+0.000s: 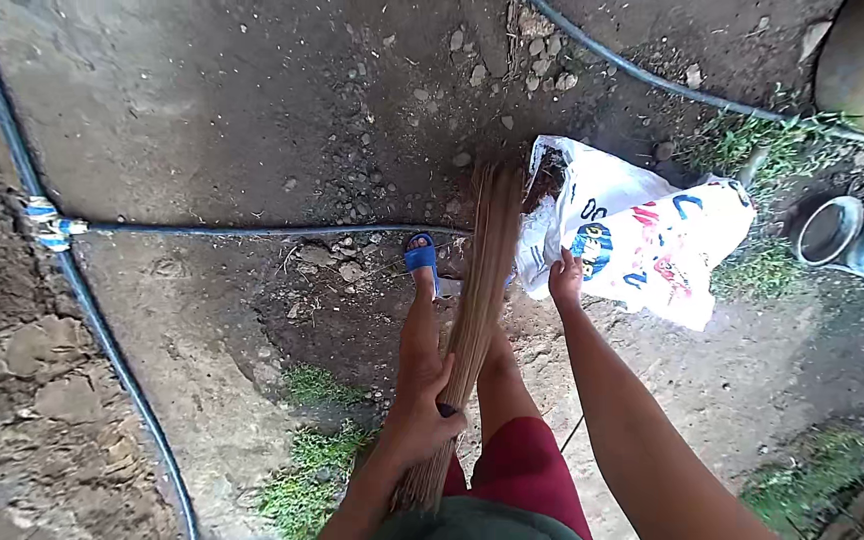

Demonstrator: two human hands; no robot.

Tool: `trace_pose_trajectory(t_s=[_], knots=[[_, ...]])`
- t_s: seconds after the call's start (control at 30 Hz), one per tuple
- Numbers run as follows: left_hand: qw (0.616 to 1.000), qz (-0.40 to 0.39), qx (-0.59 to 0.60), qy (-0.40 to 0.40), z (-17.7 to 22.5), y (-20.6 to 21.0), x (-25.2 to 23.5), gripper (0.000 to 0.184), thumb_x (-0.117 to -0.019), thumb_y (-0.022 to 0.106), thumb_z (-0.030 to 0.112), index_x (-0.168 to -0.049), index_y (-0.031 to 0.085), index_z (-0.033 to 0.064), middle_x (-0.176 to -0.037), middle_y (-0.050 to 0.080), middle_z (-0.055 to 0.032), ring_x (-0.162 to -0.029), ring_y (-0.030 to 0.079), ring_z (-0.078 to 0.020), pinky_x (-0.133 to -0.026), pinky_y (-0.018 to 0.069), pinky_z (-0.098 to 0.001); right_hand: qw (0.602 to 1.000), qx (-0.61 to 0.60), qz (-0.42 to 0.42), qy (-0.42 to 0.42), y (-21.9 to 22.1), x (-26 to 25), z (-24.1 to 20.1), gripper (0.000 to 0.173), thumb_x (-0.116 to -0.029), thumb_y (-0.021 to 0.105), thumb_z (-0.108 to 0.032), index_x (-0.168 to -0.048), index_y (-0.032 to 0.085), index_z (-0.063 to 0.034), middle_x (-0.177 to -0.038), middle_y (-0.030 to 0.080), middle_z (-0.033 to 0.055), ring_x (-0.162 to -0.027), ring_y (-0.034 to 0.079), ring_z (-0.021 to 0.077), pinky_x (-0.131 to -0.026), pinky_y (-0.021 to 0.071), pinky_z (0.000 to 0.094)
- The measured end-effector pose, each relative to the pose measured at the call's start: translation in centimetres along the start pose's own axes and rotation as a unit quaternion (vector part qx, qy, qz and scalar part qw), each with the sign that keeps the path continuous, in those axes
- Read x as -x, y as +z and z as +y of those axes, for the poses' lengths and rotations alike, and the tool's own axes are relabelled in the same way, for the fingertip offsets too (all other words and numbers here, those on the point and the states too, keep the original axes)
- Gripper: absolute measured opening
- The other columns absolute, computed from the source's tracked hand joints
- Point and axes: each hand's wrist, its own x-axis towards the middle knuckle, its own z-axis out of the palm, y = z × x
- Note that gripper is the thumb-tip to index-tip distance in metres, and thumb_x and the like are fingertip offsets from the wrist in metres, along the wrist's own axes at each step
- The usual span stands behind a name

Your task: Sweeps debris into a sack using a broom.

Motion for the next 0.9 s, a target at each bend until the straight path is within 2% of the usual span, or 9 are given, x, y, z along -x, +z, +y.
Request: trace_pose_trajectory(t_s=[0.07, 0.23, 0.37, 0.5, 0.57, 0.63, 0.77, 0.83, 0.9], knots=[[1.000, -0.020, 0.005, 0.009, -0.3, -1.7, 1.5, 0.094, -0.0898, 0.077, 0.021, -0.165, 0.020, 0.0249, -0.160, 0.041, -0.0130, -0.136, 0.054, -0.0260, -0.110, 0.0457, -0.0482, 1.000, -0.002, 0.006, 0.005, 0.0, -0.3, 0.2, 0.044, -0.1072, 0.044, -0.007, -0.151, 0.049, -0.0052, -0.147, 0.046, 0.0342, -0.137, 0.046, 0.0498, -0.112, 0.0392, 0.0599], [0.999, 0.041, 0.030, -0.015, -4.9, -4.8, 10.7, 0.095, -0.0858, 0.076, 0.016, -0.165, 0.022, 0.0200, -0.136, 0.063, -0.0217, -0.114, 0.068, -0.0329, -0.099, 0.0523, -0.0544, 1.000, -0.021, 0.004, 0.015, -0.4, -0.1, -0.1, 0.045, -0.1070, 0.045, -0.007, -0.151, 0.047, -0.0049, -0.149, 0.045, 0.0331, -0.138, 0.045, 0.0502, -0.112, 0.0385, 0.0612], [0.998, 0.055, 0.009, -0.026, -6.2, -7.0, 14.1, 0.094, -0.0870, 0.074, 0.014, -0.164, 0.020, 0.0161, -0.141, 0.059, -0.0216, -0.116, 0.067, -0.0296, -0.101, 0.0517, -0.0509, 1.000, -0.011, -0.001, 0.019, -0.6, 0.3, -0.2, 0.044, -0.1068, 0.046, -0.007, -0.151, 0.049, -0.0075, -0.148, 0.046, 0.0327, -0.136, 0.048, 0.0498, -0.109, 0.0413, 0.0629], [0.999, 0.019, 0.031, -0.034, -6.4, -9.2, 14.0, 0.093, -0.0884, 0.071, 0.010, -0.165, 0.018, 0.0168, -0.136, 0.063, -0.0177, -0.105, 0.070, -0.0217, -0.094, 0.0561, -0.0431, 0.999, -0.007, -0.005, 0.034, -0.4, 0.6, 0.5, 0.044, -0.1069, 0.046, -0.008, -0.150, 0.051, -0.0105, -0.149, 0.046, 0.0308, -0.137, 0.048, 0.0487, -0.109, 0.0411, 0.0639], [0.993, 0.003, 0.107, -0.043, -5.9, -9.9, 11.7, 0.085, -0.0907, 0.064, 0.008, -0.164, 0.021, 0.0154, -0.103, 0.072, -0.0101, -0.078, 0.073, -0.0179, -0.074, 0.0620, -0.0374, 0.999, -0.019, 0.014, 0.038, -0.6, 0.7, 0.6, 0.044, -0.1073, 0.044, -0.008, -0.150, 0.051, -0.0093, -0.150, 0.045, 0.0310, -0.137, 0.048, 0.0492, -0.108, 0.0412, 0.0642], [0.985, -0.027, 0.164, -0.048, -4.6, -10.6, 7.5, 0.074, -0.0981, 0.055, 0.009, -0.163, 0.020, 0.0158, -0.086, 0.070, -0.0095, -0.065, 0.069, -0.0197, -0.061, 0.0608, -0.0356, 0.998, -0.032, 0.041, 0.042, -1.1, 0.7, 0.3, 0.043, -0.1083, 0.042, -0.010, -0.151, 0.050, -0.0078, -0.151, 0.044, 0.0312, -0.135, 0.049, 0.0499, -0.106, 0.0433, 0.0643], [0.968, -0.041, 0.245, -0.030, -3.7, -12.7, 1.9, 0.068, -0.1010, 0.042, 0.013, -0.163, 0.015, 0.0171, -0.085, 0.068, -0.0116, -0.063, 0.069, -0.0210, -0.053, 0.0588, -0.0327, 0.996, -0.045, 0.062, 0.046, -2.5, -0.2, -0.1, 0.043, -0.1084, 0.042, -0.010, -0.151, 0.049, -0.0066, -0.150, 0.045, 0.0320, -0.133, 0.051, 0.0499, -0.106, 0.0435, 0.0639], [0.958, -0.038, 0.284, -0.034, -5.6, -12.9, 4.5, 0.080, -0.0895, 0.048, 0.021, -0.161, 0.012, 0.0173, -0.085, 0.069, -0.0085, -0.063, 0.070, -0.0182, -0.051, 0.0588, -0.0299, 0.996, -0.041, 0.058, 0.046, -2.7, -0.8, -0.1, 0.044, -0.1081, 0.042, -0.010, -0.151, 0.049, -0.0072, -0.151, 0.044, 0.0316, -0.135, 0.049, 0.0499, -0.106, 0.0430, 0.0644], [0.946, -0.029, 0.319, -0.055, -7.1, -12.8, 9.5, 0.083, -0.0879, 0.052, 0.021, -0.161, 0.013, 0.0161, -0.088, 0.071, -0.0077, -0.067, 0.071, -0.0180, -0.056, 0.0602, -0.0309, 0.996, -0.044, 0.058, 0.043, -2.9, -1.1, -0.4, 0.043, -0.1081, 0.042, -0.010, -0.151, 0.049, -0.0072, -0.151, 0.043, 0.0318, -0.135, 0.049, 0.0499, -0.106, 0.0426, 0.0655]])
